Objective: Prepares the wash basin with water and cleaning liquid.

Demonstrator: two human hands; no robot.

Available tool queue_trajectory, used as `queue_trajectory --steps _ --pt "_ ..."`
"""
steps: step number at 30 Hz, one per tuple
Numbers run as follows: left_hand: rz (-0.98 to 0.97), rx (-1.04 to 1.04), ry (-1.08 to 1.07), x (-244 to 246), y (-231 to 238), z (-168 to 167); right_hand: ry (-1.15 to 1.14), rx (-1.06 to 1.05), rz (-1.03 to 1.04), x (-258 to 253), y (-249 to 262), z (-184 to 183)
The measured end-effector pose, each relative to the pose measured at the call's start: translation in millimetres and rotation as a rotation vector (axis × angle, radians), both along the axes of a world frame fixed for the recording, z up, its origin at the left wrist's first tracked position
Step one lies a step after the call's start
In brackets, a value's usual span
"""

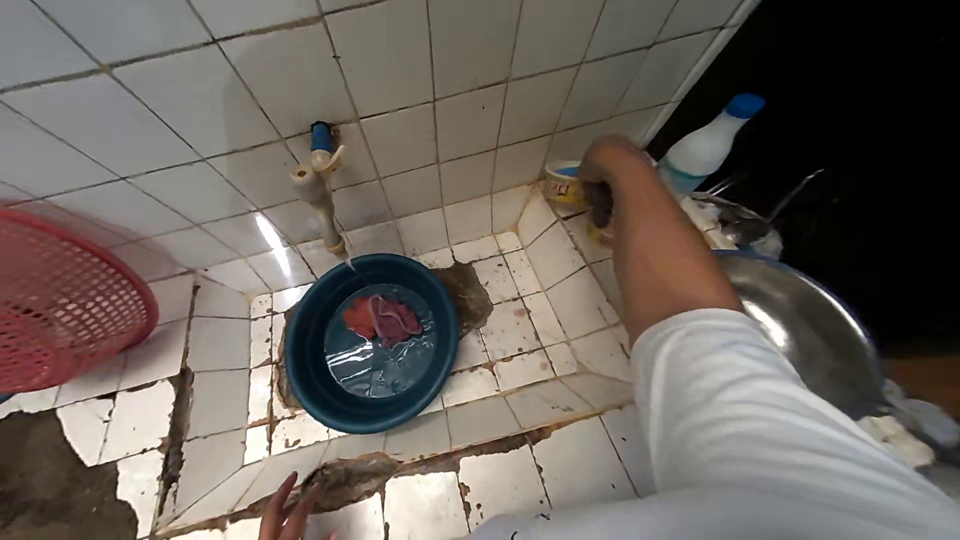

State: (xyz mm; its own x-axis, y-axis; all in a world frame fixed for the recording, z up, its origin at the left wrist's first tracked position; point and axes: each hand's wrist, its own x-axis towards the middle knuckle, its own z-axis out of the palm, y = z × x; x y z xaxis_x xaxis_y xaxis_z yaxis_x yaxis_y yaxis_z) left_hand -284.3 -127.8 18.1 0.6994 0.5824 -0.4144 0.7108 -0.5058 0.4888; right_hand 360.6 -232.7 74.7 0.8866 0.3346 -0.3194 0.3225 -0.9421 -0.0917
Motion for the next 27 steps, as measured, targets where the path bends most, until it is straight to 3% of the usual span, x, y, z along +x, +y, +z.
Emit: queue_trajectory --steps 5,8,12,16,18,21,24,27 --pt "-0.001 0.023 -0.032 11.0 -0.3 -3.5 -0.107 0.205 -0.130 -3.2 9.5 7.5" --pt "-0.004 0.023 -0.042 17.6 -4.7 -5.6 -0.128 0.114 -0.066 -9.0 9.6 3.9" --pt "-0.007 -0.006 -0.048 12.5 -4.5 -5.1 -0.074 -0.078 0.021 0.6 5.5 25.3" --pt "-0.006 -0.036 -0.038 6.8 -1.5 -1.5 -0.154 0.116 -0.090 4.0 -5.4 40.5" --pt "-0.027 -0.023 -0.043 9.6 0.1 -0.7 -0.288 0.304 -0.087 7.2 -5.8 27.1" --pt "-0.057 0.003 -0.064 22.8 3.9 0.8 -0.343 0.469 0.124 20.6 -5.9 -14.2" --pt "-0.079 0.012 -0.065 35.0 7.2 2.3 -0.113 0.264 0.249 20.1 -3.5 -50.6" --pt "-0.095 0.020 -0.067 38.8 9.6 2.4 -0.012 0.107 0.264 12.9 -2.5 -58.2"
